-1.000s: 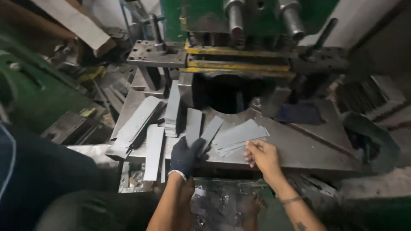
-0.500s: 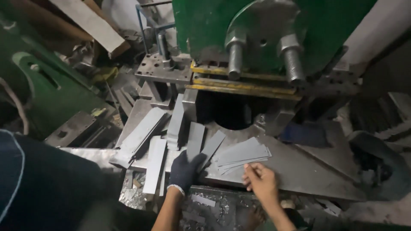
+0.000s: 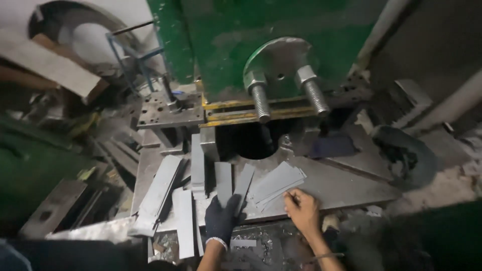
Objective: The worker is feeding thin metal strips into a manual stamping machine and organizing the resulting processed pieces.
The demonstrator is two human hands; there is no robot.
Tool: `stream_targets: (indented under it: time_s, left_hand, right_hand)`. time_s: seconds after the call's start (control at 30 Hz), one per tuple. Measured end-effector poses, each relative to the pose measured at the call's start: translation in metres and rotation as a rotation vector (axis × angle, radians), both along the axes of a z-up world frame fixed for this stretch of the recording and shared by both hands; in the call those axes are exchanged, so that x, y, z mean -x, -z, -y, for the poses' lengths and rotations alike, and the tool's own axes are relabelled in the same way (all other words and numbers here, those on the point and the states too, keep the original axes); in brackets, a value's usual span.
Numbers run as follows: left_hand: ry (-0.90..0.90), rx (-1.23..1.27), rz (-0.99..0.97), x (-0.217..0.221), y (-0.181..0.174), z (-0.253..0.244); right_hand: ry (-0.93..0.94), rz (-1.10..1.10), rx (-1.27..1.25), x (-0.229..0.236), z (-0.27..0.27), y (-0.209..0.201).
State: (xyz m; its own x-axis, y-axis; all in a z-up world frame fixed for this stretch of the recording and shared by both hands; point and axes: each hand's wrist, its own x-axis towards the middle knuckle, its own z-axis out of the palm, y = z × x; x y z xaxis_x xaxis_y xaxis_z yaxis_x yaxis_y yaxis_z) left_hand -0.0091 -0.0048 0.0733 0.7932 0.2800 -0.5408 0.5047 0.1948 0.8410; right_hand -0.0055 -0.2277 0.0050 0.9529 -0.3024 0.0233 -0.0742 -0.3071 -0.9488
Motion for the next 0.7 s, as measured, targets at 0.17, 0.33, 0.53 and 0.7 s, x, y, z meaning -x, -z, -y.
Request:
stream_targets:
  time_s: [0.17,0.33,0.53,0.7]
  left_hand:
    - [0.020,0.014,0.041,-0.006,0.018,-0.004]
    - [0.032,-0.001,-0.015,-0.009,0.030,-0.008]
    - [-0.039,0.011,-0.066,-0.020,0.072,-0.006]
    - [-0.119,0.234,-0.093,-0.018,0.063,-0.011]
  right_hand:
    - [0.002,-0.001,-0.070,-0.008,0.008,0.033]
    - [-0.038,-0.016,0.023,-0.005,0.010,0.034]
    - [0.031,-0.243,-0.052,-0.010,0.012,0.031]
    - [0.053,-0.240,-0.113,-0.017,0.011,0.038]
